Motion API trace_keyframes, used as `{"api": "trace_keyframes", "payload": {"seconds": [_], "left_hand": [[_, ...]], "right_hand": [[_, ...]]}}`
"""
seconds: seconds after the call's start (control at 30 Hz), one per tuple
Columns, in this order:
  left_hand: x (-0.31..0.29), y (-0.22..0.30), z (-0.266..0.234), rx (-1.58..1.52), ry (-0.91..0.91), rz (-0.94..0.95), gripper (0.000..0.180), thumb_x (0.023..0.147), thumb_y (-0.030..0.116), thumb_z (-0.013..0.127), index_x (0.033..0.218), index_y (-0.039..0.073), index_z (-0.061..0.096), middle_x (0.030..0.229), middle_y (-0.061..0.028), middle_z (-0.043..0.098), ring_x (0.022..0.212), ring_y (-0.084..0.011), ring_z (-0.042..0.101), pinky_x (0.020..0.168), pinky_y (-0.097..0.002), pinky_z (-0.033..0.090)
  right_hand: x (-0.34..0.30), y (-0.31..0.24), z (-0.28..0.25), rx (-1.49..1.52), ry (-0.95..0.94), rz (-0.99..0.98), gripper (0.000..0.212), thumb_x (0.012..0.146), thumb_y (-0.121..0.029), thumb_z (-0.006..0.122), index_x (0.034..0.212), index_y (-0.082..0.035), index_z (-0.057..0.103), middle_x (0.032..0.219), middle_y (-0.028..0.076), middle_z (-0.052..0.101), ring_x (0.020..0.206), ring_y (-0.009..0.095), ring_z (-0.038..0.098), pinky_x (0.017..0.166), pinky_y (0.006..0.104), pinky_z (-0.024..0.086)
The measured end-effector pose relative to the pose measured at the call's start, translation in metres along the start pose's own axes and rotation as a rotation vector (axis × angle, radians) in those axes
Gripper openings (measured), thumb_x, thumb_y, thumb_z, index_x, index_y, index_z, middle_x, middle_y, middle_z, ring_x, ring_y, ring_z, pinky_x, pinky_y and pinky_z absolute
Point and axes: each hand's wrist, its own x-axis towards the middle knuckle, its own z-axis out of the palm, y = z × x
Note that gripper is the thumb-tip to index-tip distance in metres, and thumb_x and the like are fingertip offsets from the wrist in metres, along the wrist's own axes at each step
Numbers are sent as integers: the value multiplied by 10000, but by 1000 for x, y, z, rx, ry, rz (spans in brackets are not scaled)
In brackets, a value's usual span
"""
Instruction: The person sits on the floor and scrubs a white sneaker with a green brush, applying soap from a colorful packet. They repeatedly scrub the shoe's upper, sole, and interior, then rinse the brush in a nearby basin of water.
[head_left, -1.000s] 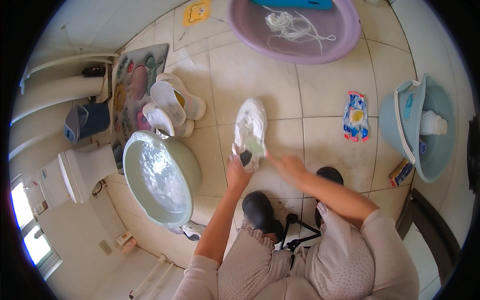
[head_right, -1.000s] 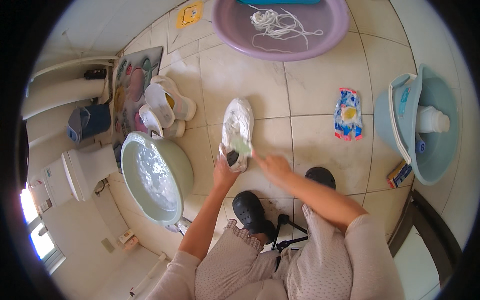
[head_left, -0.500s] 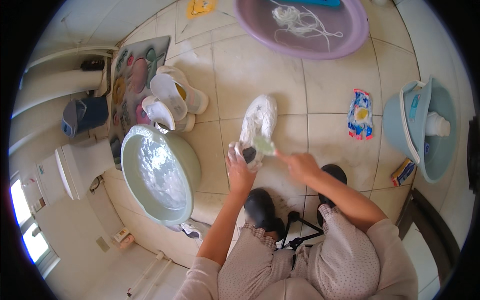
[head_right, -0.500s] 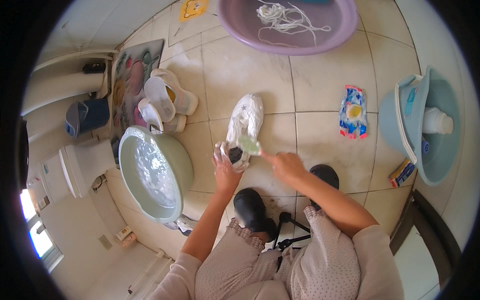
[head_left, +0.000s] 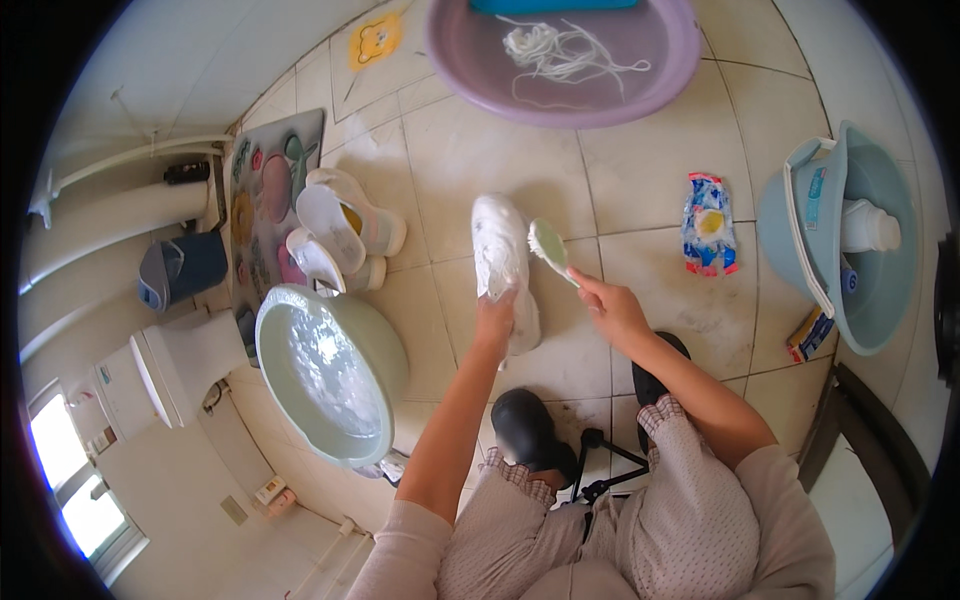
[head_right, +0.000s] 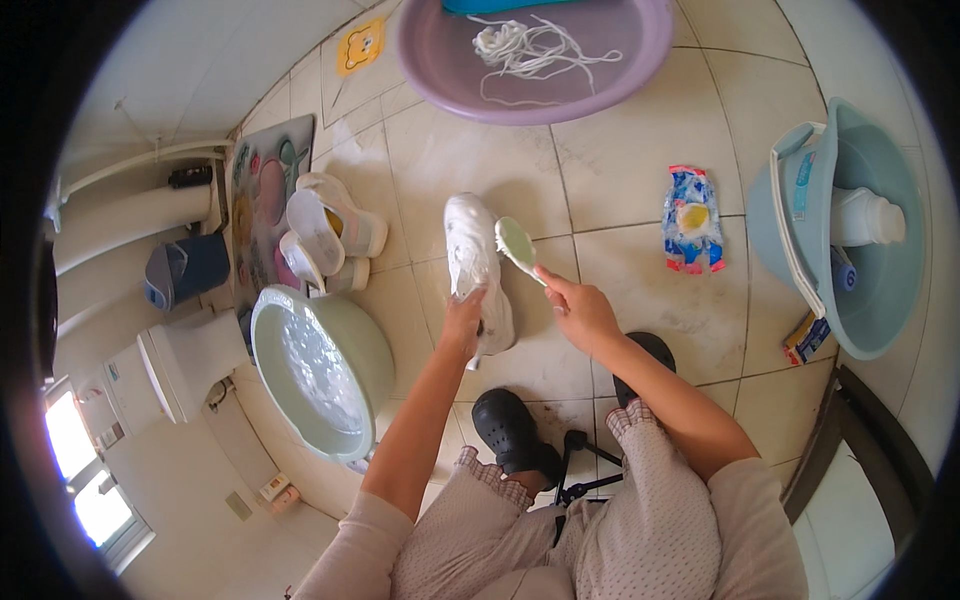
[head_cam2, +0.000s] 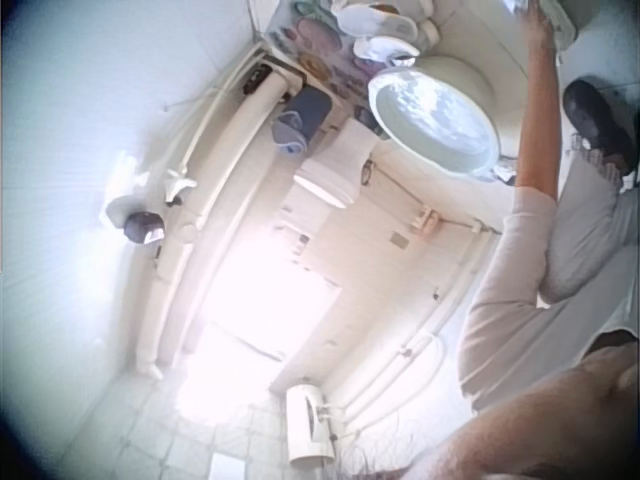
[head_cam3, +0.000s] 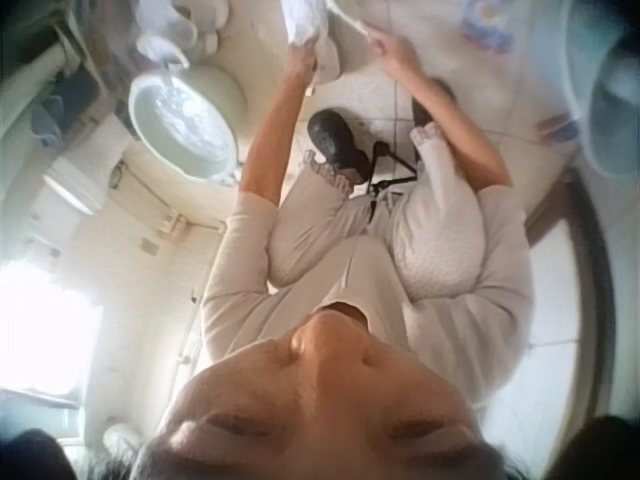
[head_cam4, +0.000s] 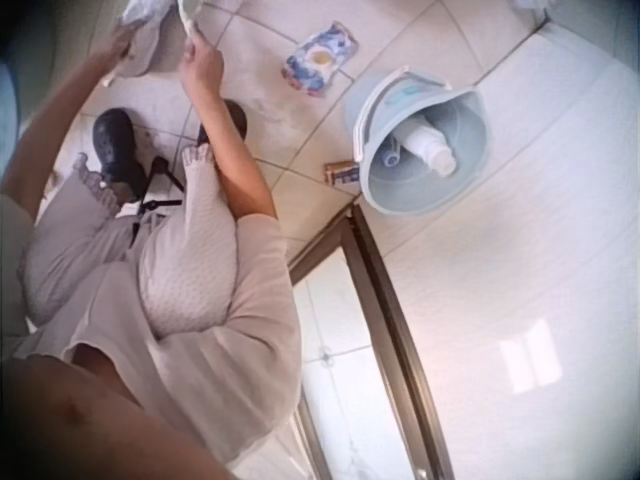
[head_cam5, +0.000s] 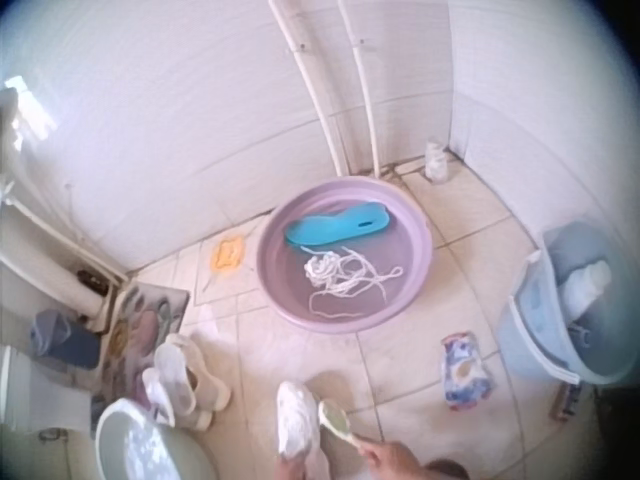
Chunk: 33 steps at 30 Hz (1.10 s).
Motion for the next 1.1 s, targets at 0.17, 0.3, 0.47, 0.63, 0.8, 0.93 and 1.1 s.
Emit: {"api": "trace_keyframes", "payload": {"seconds": [0.17,0.3,0.47,0.63,0.8,0.93,1.1], "left_hand": [[0,14,9,-551,-327,25,492,928,340,478,1284,12,392,1235,-125,499,1097,-262,503,920,-393,416],[-1,13,3,-761,-389,73,450,966,350,364,1294,42,380,1277,-127,470,1169,-272,466,991,-385,375],[-3,1,19,-738,-302,57,414,981,321,301,1318,87,360,1280,-123,469,1165,-263,466,1004,-396,373],[-6,16,7,-763,-264,100,408,987,307,271,1319,87,356,1271,-122,473,1151,-268,472,1002,-411,374],[-4,5,11,-730,-348,137,420,988,307,255,1319,67,349,1267,-125,476,1152,-276,473,1002,-438,369],[-6,20,21,-708,-373,79,436,984,321,257,1318,54,345,1281,-129,471,1167,-284,468,1005,-442,362],[3,16,-4,-768,-382,129,450,980,334,255,1327,59,334,1311,-153,441,1192,-305,447,998,-452,368]], "right_hand": [[-16,-15,3,-102,-123,-102,557,772,-21,525,1295,-207,475,701,121,583,630,307,580,574,395,457],[-38,-18,-6,-269,-183,-162,570,750,-28,536,1289,-204,476,681,153,580,645,341,586,569,426,466],[36,-52,13,-370,-87,-232,596,735,-16,545,1298,-194,465,747,161,597,649,344,586,611,429,474],[-8,-43,1,-438,-182,-272,577,725,-18,546,1284,-136,461,699,170,592,616,348,592,557,432,472],[9,-47,-2,-473,-154,-229,585,725,-17,545,1291,-134,455,687,171,587,602,333,596,543,420,476],[42,-54,7,-421,-80,-264,579,725,-25,550,1286,-143,466,681,167,585,599,327,598,542,414,477],[-15,-42,-9,-532,-203,-242,567,714,-7,542,1266,-123,485,673,170,583,595,332,595,532,414,473]]}}
